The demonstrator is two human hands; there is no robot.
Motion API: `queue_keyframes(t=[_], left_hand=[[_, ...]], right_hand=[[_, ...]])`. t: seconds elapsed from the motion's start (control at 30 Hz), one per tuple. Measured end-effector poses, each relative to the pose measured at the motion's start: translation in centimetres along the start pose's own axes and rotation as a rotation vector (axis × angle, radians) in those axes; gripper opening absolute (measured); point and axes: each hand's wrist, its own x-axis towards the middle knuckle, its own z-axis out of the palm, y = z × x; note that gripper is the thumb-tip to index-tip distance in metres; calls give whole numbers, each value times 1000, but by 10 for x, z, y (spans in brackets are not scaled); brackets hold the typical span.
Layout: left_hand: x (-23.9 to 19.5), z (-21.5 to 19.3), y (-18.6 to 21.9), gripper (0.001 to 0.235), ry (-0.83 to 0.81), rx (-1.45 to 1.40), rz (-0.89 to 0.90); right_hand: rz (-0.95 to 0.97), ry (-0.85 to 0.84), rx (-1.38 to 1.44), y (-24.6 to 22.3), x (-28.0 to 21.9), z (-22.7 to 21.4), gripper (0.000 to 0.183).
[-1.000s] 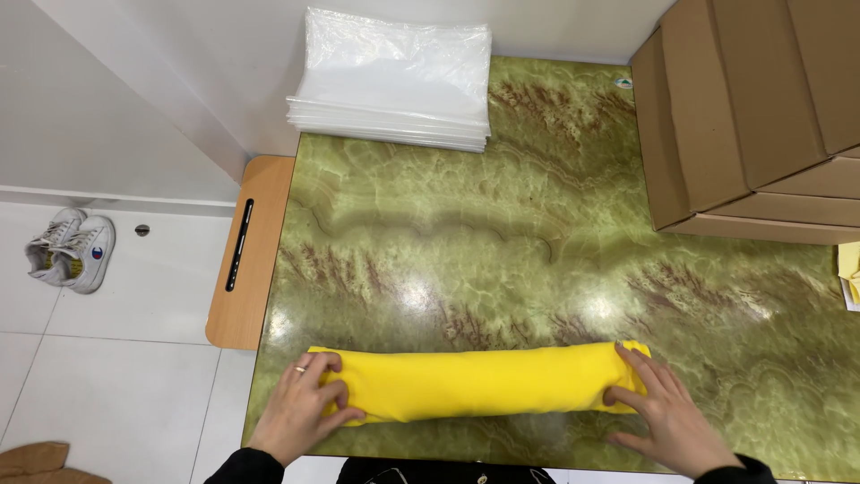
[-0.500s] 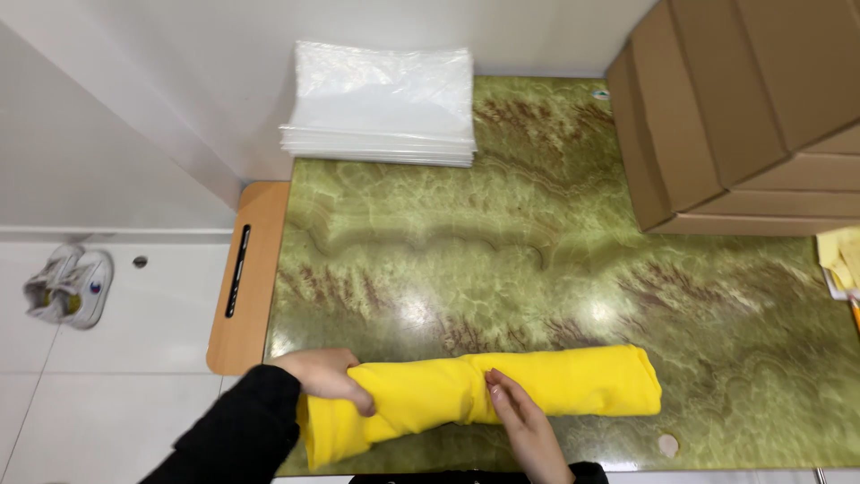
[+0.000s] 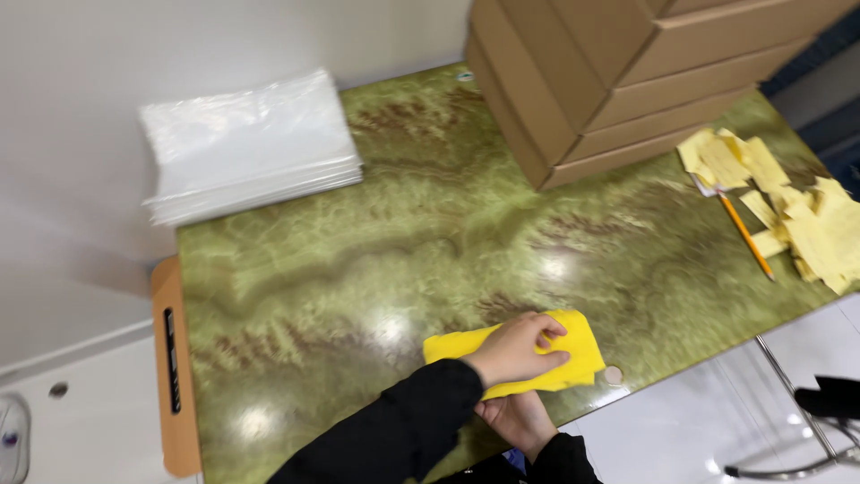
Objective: The person takes several garments from a clothing rack, including a yellow polo shirt, a grey sweatshirt, purple shorts, black pants, and a black long-sleeved shirt. They lay each item on a table, fold it neatly by hand, and place it in a stack.
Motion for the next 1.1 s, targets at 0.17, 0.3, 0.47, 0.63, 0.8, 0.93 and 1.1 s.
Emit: queue_keyframes(t=[0.17,0.3,0.47,0.63,0.8,0.93,1.1], left_hand=[[-70,-41,4,53,78,381,435],[-84,-21,-37,78,39,767,433],[-56,18,-25,77,138,699,101],[-51,11,-43,93,305,710,225],[-18,-22,-81,188,733,1347,281],[50,-82,-92,159,640,1173,193],[159,-181,-77,132,383,1107,-99]], right_hand=[[-176,328,-98,-40,-32,25,33],[-327,730,-271,-67,-64,47,29],[-193,756,-412,-71,-79,95,60],[-361,687,-805,-90,-24,91,49],[-288,439,-853,-137,57,101,42],[-307,419,-733,-178,101,144,61],[-356,412,-586,-192,182,55,52]])
